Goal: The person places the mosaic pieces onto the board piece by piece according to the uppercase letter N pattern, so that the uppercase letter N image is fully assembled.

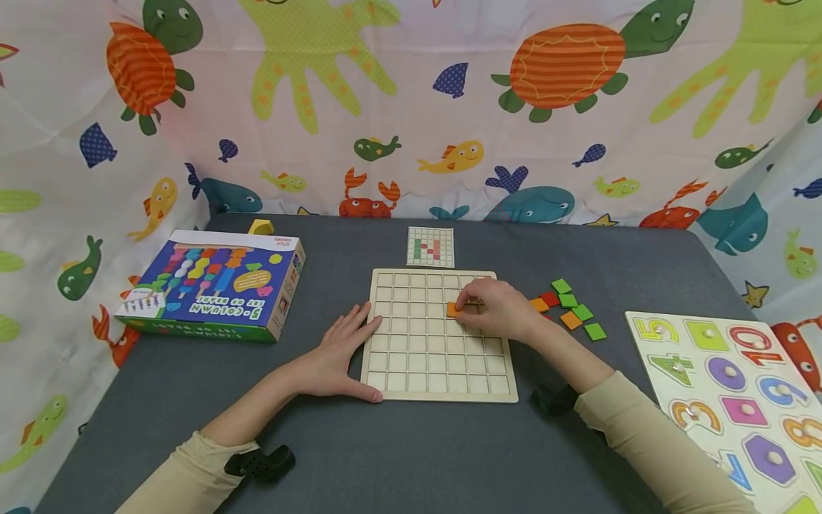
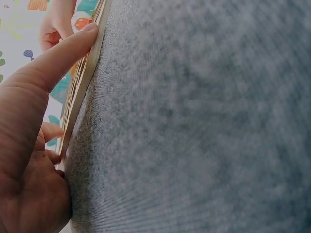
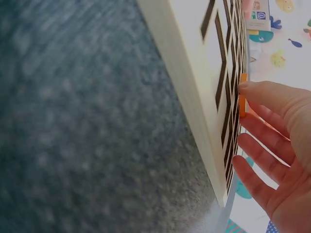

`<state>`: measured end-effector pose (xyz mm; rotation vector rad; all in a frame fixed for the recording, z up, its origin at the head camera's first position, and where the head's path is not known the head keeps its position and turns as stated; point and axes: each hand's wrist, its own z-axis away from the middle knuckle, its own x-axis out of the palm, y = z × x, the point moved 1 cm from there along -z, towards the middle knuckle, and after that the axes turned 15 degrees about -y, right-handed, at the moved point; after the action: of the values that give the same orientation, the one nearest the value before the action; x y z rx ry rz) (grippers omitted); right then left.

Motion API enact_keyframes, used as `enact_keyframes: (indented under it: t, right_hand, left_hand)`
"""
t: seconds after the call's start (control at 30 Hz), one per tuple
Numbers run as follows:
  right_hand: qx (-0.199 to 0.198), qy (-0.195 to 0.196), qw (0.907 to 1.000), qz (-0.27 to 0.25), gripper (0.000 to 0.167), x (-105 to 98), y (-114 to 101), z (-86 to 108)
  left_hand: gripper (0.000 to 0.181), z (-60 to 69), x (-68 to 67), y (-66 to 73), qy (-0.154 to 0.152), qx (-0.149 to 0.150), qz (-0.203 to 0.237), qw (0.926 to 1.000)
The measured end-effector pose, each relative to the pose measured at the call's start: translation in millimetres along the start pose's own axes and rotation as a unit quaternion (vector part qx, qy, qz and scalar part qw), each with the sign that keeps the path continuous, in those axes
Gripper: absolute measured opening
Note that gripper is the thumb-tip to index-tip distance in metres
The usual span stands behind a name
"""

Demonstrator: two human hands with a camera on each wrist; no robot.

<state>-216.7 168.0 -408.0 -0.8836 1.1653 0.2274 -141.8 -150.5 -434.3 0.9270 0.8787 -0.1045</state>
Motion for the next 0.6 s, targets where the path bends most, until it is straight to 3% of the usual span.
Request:
enact_keyframes:
  t: [0.6]
  right_hand:
    - [-0.012,0.003,0.9999,-0.010,0.013,1.3,1.3,2.8]
  left_hand:
    - [0.117,-1.0,0.6,-1.5,0.000,0.003,-0.003,1.0000]
